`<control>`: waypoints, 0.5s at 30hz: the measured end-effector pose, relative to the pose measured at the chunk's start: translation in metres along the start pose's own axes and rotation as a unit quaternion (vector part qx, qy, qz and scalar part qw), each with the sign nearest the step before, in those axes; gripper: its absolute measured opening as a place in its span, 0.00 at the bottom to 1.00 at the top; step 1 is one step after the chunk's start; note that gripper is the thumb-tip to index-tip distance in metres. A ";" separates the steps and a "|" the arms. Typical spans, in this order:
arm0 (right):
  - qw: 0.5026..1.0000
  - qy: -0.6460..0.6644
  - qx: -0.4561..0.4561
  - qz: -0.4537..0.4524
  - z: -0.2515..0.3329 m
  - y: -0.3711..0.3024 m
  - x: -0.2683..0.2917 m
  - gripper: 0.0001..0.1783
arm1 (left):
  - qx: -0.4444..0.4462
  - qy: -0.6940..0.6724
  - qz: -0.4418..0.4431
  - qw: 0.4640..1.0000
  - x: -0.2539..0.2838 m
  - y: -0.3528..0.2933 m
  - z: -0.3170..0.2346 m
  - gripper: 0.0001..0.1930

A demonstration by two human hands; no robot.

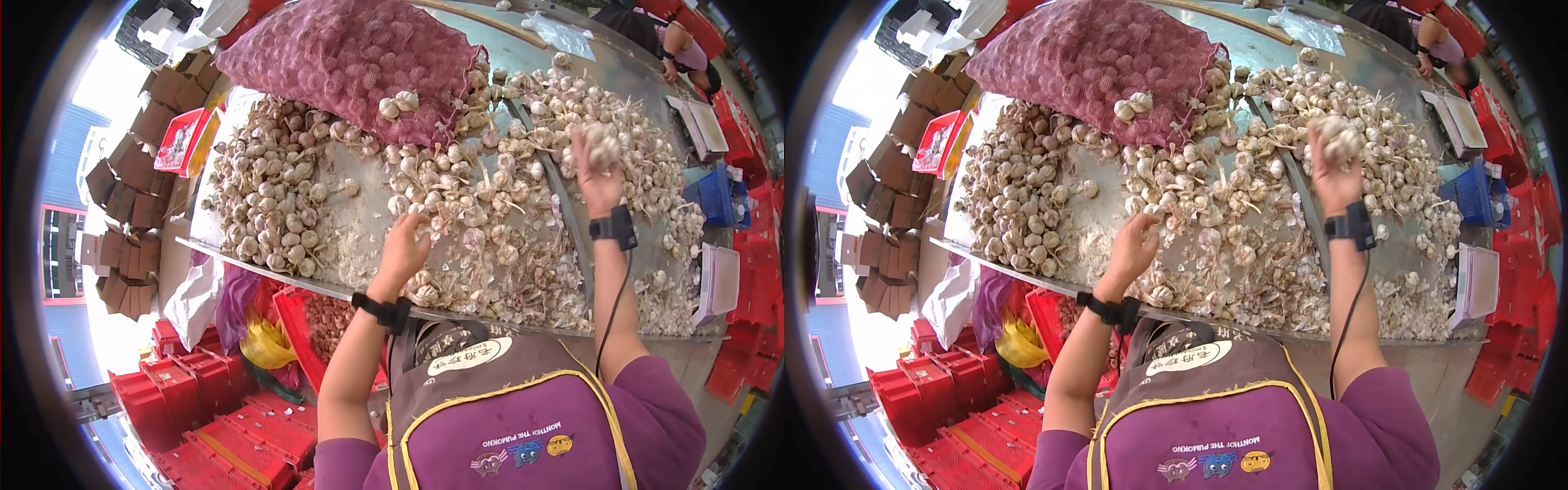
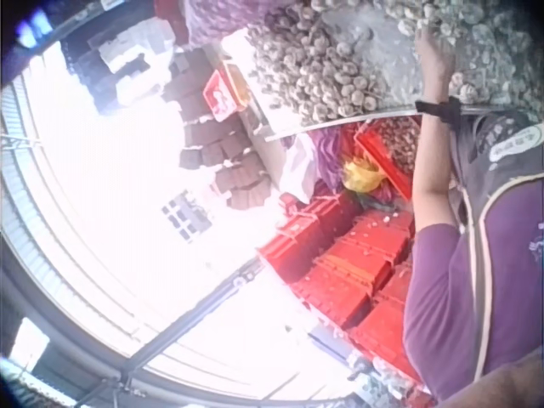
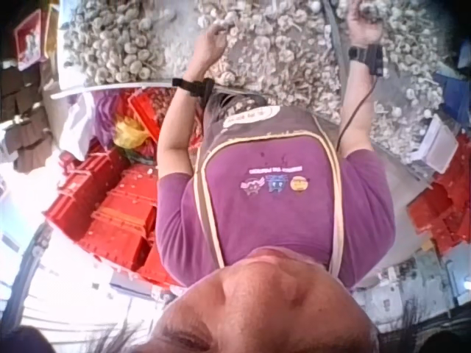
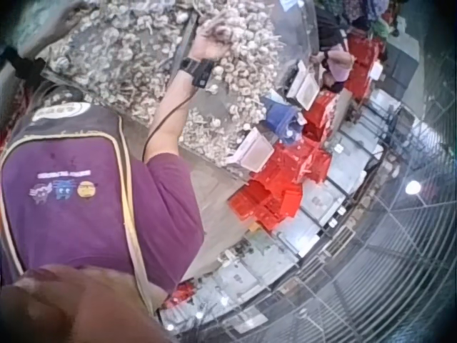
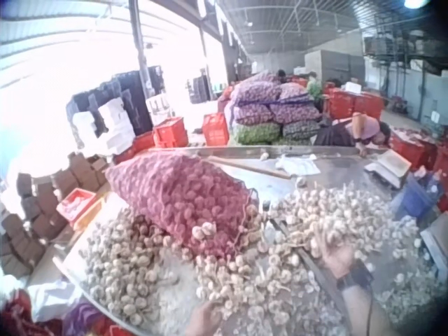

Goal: The person repeatedly picks garlic bulbs from a large pile on a metal table, peels off the dry outer skins by hand, and places the cleaned bulbs back onto the table. The process is continuous and repetitive throughout the clip.

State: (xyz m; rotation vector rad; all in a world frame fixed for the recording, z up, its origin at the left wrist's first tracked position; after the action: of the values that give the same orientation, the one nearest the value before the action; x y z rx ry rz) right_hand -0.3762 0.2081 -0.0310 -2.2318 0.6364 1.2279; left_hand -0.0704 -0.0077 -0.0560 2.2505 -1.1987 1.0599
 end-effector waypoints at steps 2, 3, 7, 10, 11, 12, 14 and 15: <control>0.998 0.030 0.053 -0.021 0.022 0.013 -0.010 0.37 | -0.040 0.056 -0.027 0.997 -0.004 0.020 0.012 0.14; 0.999 -0.024 0.039 -0.019 0.035 0.023 0.005 0.33 | -0.061 0.079 -0.015 0.995 -0.011 0.032 0.009 0.15; 0.901 -0.421 -0.068 -0.075 0.013 0.059 0.095 0.17 | -0.124 0.211 0.038 0.969 -0.046 0.060 0.011 0.19; 0.663 -0.743 -0.003 -0.086 -0.069 0.053 0.121 0.12 | -0.148 0.275 0.035 0.950 -0.059 0.061 0.011 0.19; 0.565 -0.825 -0.005 -0.028 -0.083 0.059 0.130 0.13 | -0.123 0.261 0.072 0.955 -0.062 0.061 0.014 0.18; 0.472 -0.881 -0.003 0.019 -0.100 0.068 0.134 0.14 | -0.094 0.249 0.105 0.958 -0.060 0.059 0.018 0.18; 0.309 -0.948 -0.020 0.079 -0.127 0.079 0.143 0.18 | -0.086 0.254 0.129 0.955 -0.065 0.048 0.042 0.17; 0.264 -0.959 -0.017 0.106 -0.135 0.081 0.145 0.18 | -0.052 0.230 0.143 0.961 -0.055 0.042 0.049 0.17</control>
State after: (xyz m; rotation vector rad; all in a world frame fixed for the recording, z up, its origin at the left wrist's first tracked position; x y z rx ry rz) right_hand -0.2718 0.0386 -0.1111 0.6528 -0.2836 2.5804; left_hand -0.1030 -0.0325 -0.1303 1.6523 -1.3493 1.4877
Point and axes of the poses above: each hand's wrist, its own y-axis towards the middle knuckle, its own x-axis out of the back of the hand, z = x × y, the point moved 7 cm from there along y, towards the middle knuckle, and after that the axes turned 10 degrees about y, right-handed, at the moved point
